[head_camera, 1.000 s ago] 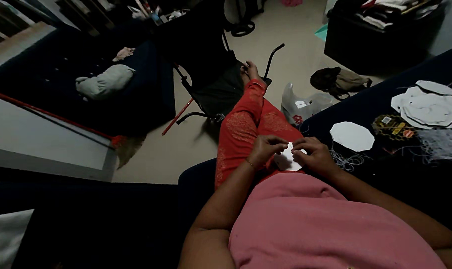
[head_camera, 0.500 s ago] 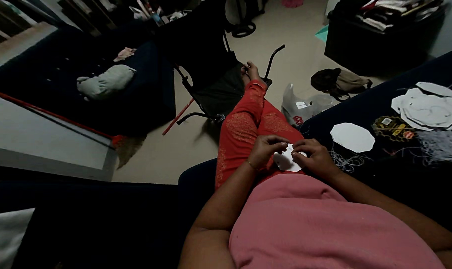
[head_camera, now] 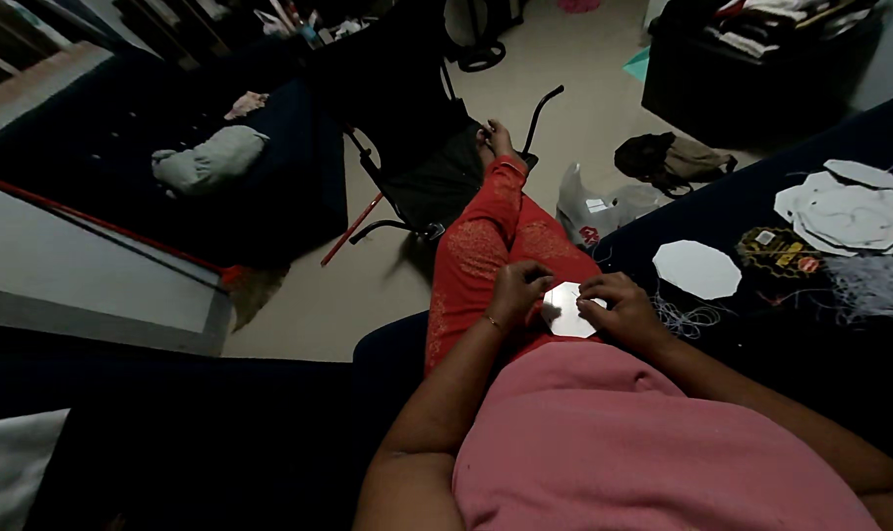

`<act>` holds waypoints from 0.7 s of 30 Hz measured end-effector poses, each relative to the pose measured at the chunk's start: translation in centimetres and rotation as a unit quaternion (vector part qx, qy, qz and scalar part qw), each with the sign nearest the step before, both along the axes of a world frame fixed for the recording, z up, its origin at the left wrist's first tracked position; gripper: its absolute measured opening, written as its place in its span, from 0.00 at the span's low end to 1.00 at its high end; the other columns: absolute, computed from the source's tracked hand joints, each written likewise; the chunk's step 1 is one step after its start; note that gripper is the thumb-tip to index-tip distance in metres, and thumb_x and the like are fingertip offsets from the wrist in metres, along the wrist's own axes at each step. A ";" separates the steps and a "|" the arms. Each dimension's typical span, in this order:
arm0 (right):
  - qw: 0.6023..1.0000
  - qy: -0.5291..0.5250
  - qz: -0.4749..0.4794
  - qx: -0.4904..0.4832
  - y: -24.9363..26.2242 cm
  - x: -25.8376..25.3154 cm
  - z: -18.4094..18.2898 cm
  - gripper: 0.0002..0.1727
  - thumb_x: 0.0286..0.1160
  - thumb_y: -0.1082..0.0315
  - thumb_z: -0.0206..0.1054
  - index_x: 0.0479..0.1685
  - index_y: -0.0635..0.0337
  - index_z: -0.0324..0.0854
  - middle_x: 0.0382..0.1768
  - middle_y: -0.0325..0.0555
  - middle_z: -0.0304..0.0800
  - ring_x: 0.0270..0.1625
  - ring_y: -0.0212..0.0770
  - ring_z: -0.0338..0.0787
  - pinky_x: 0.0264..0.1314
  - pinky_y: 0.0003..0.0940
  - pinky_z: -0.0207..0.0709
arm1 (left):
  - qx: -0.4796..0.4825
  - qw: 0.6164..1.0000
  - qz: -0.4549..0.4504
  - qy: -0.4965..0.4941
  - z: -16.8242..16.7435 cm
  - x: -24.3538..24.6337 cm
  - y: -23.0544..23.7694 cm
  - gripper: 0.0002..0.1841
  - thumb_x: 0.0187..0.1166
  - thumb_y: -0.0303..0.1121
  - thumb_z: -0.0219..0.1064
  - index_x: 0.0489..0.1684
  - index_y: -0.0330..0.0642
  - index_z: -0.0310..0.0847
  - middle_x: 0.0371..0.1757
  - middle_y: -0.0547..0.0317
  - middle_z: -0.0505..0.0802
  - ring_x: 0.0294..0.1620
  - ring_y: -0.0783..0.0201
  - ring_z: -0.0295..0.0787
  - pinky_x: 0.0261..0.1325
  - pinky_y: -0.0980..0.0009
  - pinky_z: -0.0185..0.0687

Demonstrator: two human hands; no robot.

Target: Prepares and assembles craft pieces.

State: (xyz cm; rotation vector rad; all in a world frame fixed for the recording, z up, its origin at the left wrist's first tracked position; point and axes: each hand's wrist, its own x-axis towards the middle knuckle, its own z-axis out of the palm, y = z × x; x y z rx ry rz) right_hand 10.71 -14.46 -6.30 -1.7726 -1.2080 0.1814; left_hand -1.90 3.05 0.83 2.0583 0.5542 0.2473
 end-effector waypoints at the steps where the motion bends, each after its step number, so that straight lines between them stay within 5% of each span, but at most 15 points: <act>1: 1.000 0.000 0.000 -0.002 0.0 0.0 0.0 0.11 0.74 0.61 0.70 0.40 0.58 0.95 0.54 0.51 0.93 0.62 0.57 0.86 0.63 0.64 0.73 | -0.005 1.000 0.003 -0.013 -0.3 0.0 0.0 0.10 0.81 0.26 0.67 0.49 0.28 0.89 0.44 0.48 0.94 0.43 0.67 0.90 0.56 0.69 0.85; 8: 1.000 0.001 0.003 -0.018 0.0 -0.1 0.2 0.11 0.74 0.62 0.70 0.39 0.58 0.95 0.54 0.52 0.93 0.63 0.58 0.86 0.62 0.64 0.73 | 0.005 0.997 0.065 -0.049 -2.6 0.7 0.9 0.07 0.78 0.24 0.69 0.46 0.32 0.91 0.44 0.49 0.95 0.44 0.66 0.90 0.56 0.67 0.85; 15: 1.000 -0.004 0.002 -0.023 0.1 -0.1 0.1 0.11 0.74 0.61 0.70 0.39 0.58 0.95 0.54 0.51 0.93 0.62 0.57 0.86 0.63 0.65 0.72 | -0.256 0.948 0.083 -0.171 -2.8 1.6 0.5 0.26 0.69 0.14 0.70 0.70 0.26 0.72 0.38 0.55 0.91 0.38 0.69 0.89 0.53 0.68 0.87; 21: 0.999 -0.026 -0.020 0.005 0.0 -0.3 0.2 0.12 0.76 0.61 0.68 0.39 0.57 0.94 0.52 0.48 0.94 0.60 0.54 0.88 0.63 0.65 0.71 | -0.269 0.949 0.015 -0.166 -1.8 1.5 -0.7 0.28 0.72 0.17 0.67 0.75 0.26 0.67 0.36 0.57 0.89 0.35 0.69 0.88 0.48 0.69 0.87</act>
